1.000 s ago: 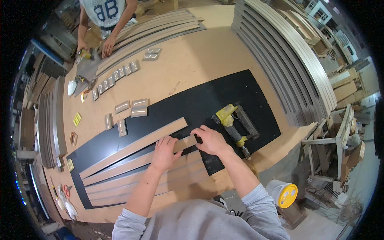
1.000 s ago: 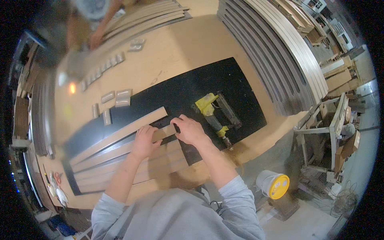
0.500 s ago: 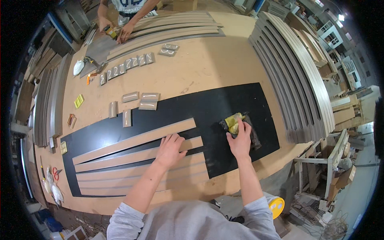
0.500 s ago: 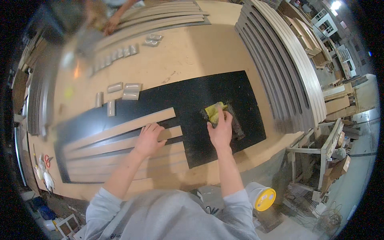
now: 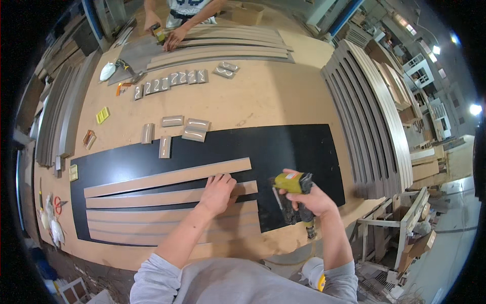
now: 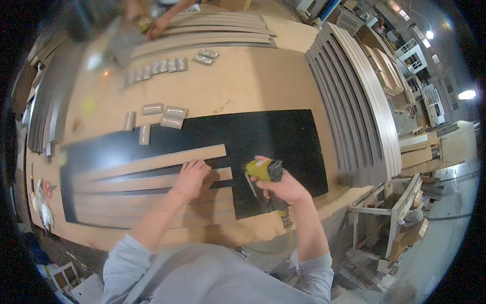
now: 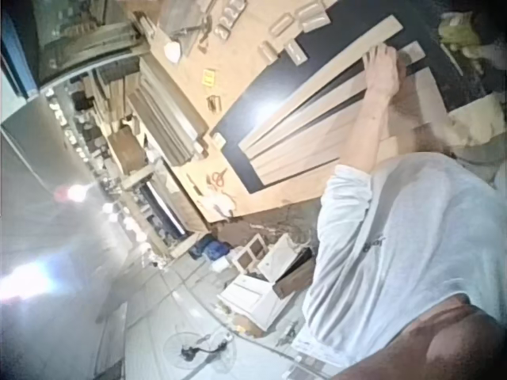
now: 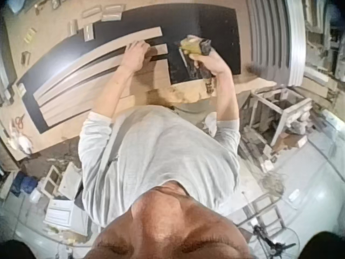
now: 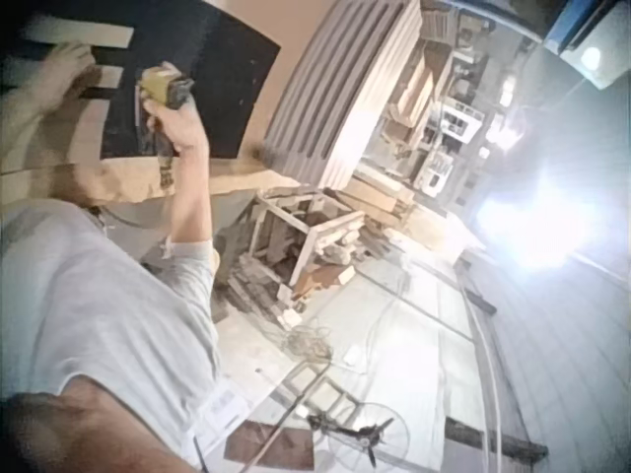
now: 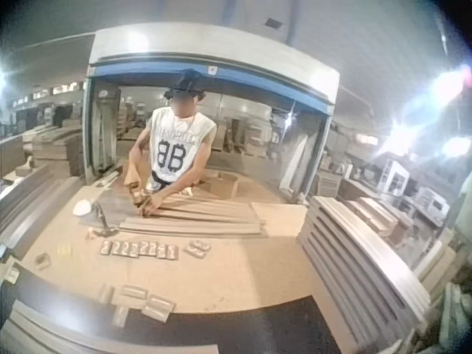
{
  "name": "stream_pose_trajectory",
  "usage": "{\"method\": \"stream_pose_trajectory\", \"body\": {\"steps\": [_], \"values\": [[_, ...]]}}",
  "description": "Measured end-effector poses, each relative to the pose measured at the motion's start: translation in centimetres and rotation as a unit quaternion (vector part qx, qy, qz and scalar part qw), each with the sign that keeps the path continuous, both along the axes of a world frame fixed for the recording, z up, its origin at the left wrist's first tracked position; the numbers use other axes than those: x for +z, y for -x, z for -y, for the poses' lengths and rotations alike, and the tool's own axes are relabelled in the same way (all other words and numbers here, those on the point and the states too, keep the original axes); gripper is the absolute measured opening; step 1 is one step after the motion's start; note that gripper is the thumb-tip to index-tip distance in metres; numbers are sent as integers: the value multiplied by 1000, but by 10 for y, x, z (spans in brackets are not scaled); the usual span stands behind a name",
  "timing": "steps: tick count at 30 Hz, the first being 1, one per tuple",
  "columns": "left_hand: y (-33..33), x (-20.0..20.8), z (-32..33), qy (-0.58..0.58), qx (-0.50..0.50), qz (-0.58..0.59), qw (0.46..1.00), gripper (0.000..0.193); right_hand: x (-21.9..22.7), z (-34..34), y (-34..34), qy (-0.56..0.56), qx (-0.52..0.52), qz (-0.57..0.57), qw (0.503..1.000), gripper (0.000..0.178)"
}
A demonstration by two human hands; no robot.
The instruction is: Assembling long wooden strips onto a base using blocks and a pneumatic nail gun.
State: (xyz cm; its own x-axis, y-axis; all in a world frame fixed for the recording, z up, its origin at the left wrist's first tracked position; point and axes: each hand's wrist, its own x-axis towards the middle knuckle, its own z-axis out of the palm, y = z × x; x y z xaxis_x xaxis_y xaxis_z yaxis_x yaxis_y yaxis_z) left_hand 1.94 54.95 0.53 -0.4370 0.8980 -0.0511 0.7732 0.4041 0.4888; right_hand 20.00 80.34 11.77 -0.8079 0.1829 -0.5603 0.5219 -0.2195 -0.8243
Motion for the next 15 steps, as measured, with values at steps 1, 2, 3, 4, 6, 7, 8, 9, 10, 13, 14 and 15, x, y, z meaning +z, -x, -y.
{"method": "stream_pose_trajectory", "body": {"steps": [1,2,3,4,6,7,8,9,10,13,14,15], "values": [[0,0,1,-1,2,0,1000,41,4,12,7,-13,4,5,1000,67],[1,-1,2,-2,0,4,1000,40,9,21,16,-14,6,5,1000,67],[2,0,2,-4,-3,7,1000,39,16,28,25,-61,44,50,996,67],[2,0,3,-6,-3,7,1000,39,19,35,32,-109,82,95,986,67],[1,-1,4,-20,2,17,1000,39,9,41,39,-112,70,91,987,65],[1,-2,3,-21,4,17,1000,39,8,42,43,-120,79,92,985,65],[1,-2,3,-23,7,19,1000,39,7,42,46,-128,89,94,983,65],[-1,-3,2,-25,10,22,999,40,6,41,46,-129,91,95,983,65],[-1,-4,2,-26,13,23,999,40,5,40,47,-134,93,93,982,65],[-1,-5,3,-74,15,16,997,40,7,42,51,-146,100,94,980,65],[-1,-5,2,-57,15,20,998,39,8,42,53,-154,103,95,978,66],[-1,-4,1,-41,14,24,999,37,10,43,55,-154,103,96,978,66]]}}
